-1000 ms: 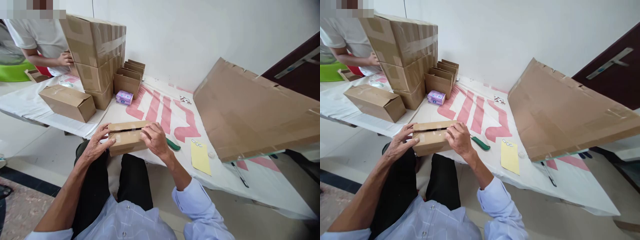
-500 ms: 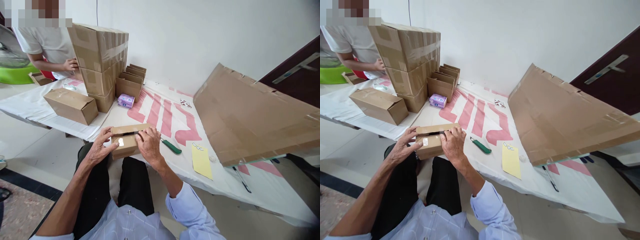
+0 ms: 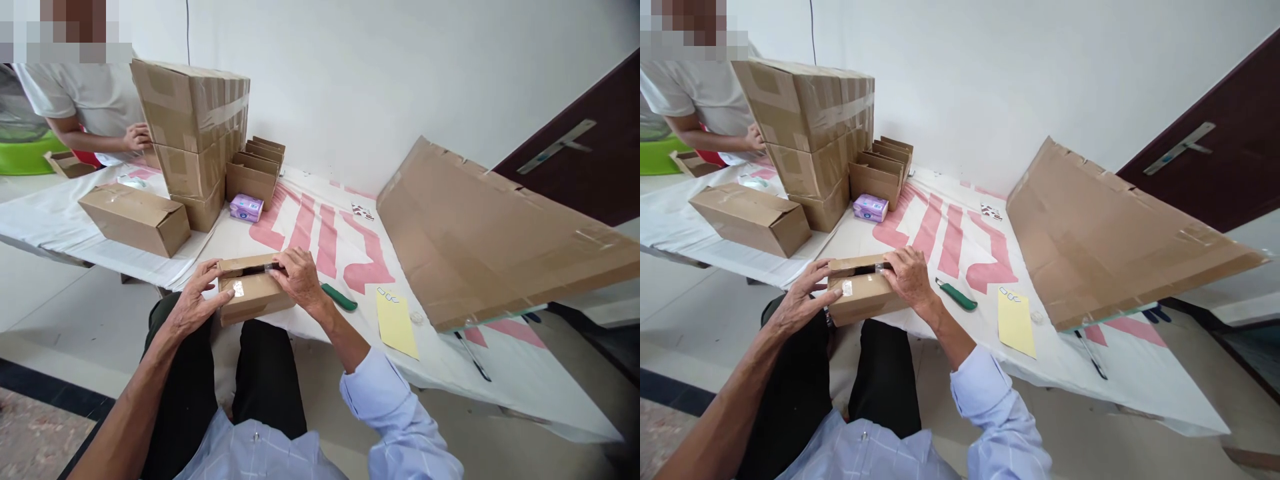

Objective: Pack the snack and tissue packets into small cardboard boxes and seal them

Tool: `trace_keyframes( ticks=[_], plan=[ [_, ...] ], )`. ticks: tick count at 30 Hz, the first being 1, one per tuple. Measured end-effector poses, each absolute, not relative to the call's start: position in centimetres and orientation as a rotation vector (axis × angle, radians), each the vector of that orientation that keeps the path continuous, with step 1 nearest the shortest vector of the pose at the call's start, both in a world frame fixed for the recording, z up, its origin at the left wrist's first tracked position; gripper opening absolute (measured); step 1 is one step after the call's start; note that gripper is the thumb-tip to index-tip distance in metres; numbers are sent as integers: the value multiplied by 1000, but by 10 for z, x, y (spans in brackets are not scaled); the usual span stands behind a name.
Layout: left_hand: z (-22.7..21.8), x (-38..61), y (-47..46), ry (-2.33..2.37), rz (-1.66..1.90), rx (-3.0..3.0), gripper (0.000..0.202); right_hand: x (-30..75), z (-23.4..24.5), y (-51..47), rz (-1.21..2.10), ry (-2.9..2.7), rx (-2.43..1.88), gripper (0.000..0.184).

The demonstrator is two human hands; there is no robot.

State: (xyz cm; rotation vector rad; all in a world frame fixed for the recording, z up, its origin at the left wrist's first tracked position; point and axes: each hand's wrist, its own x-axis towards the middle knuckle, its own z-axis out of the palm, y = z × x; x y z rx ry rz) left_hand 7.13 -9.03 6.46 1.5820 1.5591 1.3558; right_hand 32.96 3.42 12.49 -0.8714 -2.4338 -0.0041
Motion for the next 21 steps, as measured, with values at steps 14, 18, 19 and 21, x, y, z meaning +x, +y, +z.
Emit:
trace_keyframes(
  ticks=[14, 18, 19, 21],
  plan=[
    [74, 80, -93, 1581, 1458, 1906, 21, 325, 131, 64, 953, -2046, -660, 32],
    [75, 76, -94, 1597, 1436, 1902, 22, 323, 140, 72, 1256, -1778, -804, 40],
    [75, 76, -94, 1586, 1432, 1899, 23, 324, 141, 71, 1273, -1727, -815, 40],
    [76, 74, -97, 1569, 1423, 1889, 24, 328, 140, 63, 1281, -1616, -824, 42]
  ],
)
